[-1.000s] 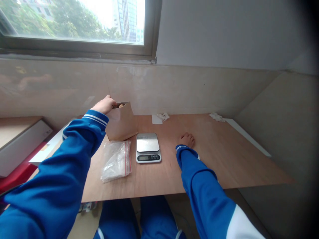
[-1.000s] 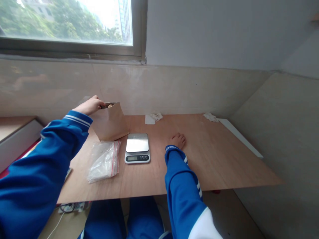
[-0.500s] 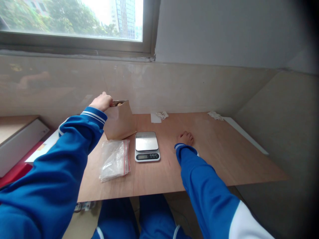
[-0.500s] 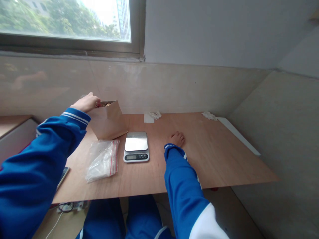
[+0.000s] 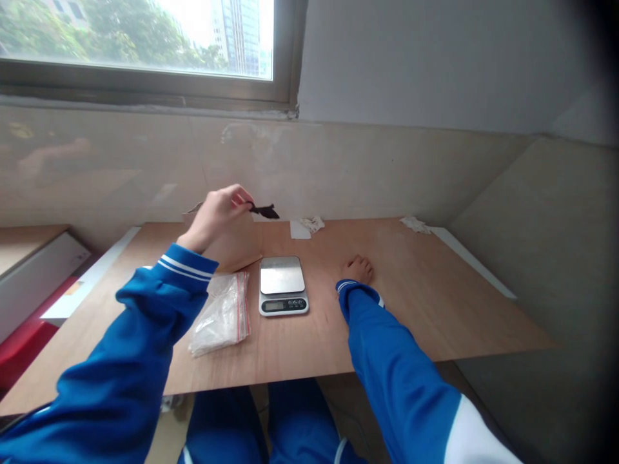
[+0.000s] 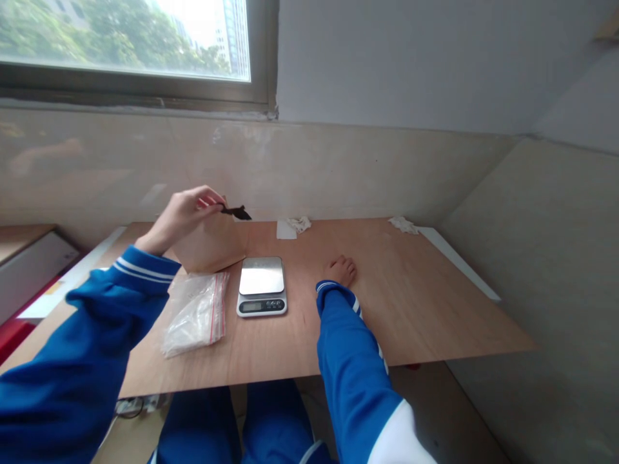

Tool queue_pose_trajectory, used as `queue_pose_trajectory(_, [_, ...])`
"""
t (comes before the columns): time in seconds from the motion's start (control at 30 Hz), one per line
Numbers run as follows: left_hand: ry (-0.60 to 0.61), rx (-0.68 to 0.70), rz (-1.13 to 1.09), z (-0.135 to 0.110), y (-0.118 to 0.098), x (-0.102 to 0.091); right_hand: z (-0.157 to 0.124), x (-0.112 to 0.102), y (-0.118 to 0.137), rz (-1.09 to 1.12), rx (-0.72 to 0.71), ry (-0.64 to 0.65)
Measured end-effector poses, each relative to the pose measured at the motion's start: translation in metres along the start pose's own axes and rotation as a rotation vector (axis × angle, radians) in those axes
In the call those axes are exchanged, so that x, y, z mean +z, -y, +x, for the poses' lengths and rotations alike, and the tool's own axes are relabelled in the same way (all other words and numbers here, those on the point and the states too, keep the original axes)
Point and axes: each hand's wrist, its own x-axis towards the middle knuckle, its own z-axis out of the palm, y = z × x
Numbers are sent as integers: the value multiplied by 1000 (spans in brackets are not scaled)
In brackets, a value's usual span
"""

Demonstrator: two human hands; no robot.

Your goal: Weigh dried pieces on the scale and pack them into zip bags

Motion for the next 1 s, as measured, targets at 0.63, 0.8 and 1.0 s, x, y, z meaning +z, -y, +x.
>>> queue_pose_trajectory(0.63, [344,-320,-24,-50,27,133,1,4,-1,-29,3,-10])
queue_pose_trajectory(0.8, [-132,-157,121,-32,-2,93,0,3,-3,-22,-8,-5])
queue_pose_trajectory(1.0, [-571,-168,238,2,-2,29,0,3,-4,-10,1,14])
